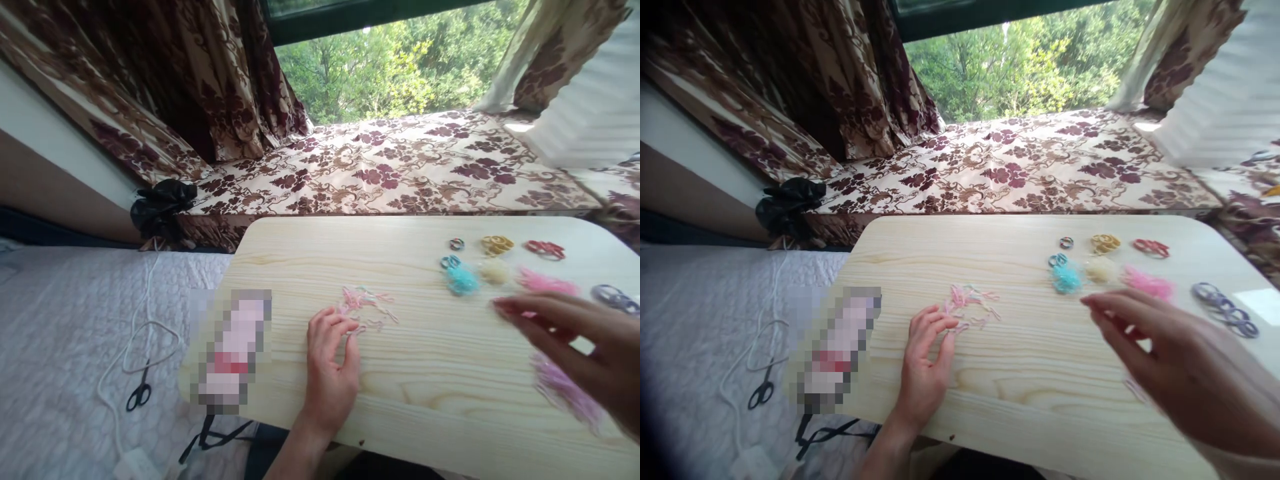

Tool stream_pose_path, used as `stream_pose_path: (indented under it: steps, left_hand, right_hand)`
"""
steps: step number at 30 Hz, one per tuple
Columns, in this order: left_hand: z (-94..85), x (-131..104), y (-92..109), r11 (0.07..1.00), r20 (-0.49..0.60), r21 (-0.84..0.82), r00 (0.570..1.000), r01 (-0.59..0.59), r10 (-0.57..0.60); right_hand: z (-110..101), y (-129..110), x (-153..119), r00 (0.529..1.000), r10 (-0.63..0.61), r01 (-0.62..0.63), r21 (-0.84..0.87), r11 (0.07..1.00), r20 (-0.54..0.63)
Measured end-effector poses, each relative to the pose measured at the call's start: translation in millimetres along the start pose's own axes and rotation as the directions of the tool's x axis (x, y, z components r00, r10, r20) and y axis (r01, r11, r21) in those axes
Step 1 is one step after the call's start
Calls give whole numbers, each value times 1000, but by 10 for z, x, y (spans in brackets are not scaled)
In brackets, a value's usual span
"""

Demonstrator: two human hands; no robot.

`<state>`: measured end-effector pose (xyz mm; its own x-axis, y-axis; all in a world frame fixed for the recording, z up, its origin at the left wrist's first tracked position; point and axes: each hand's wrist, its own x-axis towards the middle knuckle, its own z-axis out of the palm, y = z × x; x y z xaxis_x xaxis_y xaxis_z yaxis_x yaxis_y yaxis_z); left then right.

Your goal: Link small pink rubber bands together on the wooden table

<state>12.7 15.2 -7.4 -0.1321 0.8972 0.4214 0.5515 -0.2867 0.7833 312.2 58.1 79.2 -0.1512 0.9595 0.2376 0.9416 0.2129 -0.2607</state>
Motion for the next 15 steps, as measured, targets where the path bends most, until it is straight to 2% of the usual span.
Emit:
stream_pose_path:
  steps: [2, 6, 9, 15]
  left_hand:
    - [-1, 4, 3, 1000, -2, 3, 1000, -3, 3]
    - [-7, 10, 4, 1000, -3, 4, 1000, -8, 8]
    - [-10, 13, 9, 1000, 2, -1, 1000, -7, 7]
    - [-11, 8, 18, 1000, 14, 7, 1000, -5, 5]
  right_hand:
    - [156, -310, -88, 988, -150, 146, 99, 984, 36]
    - [513, -708, -97, 954, -260, 223, 222, 949, 151]
    - [676, -802, -53, 936, -285, 240, 218, 946, 206]
    - [800, -861, 50, 932, -267, 235, 154, 960, 246]
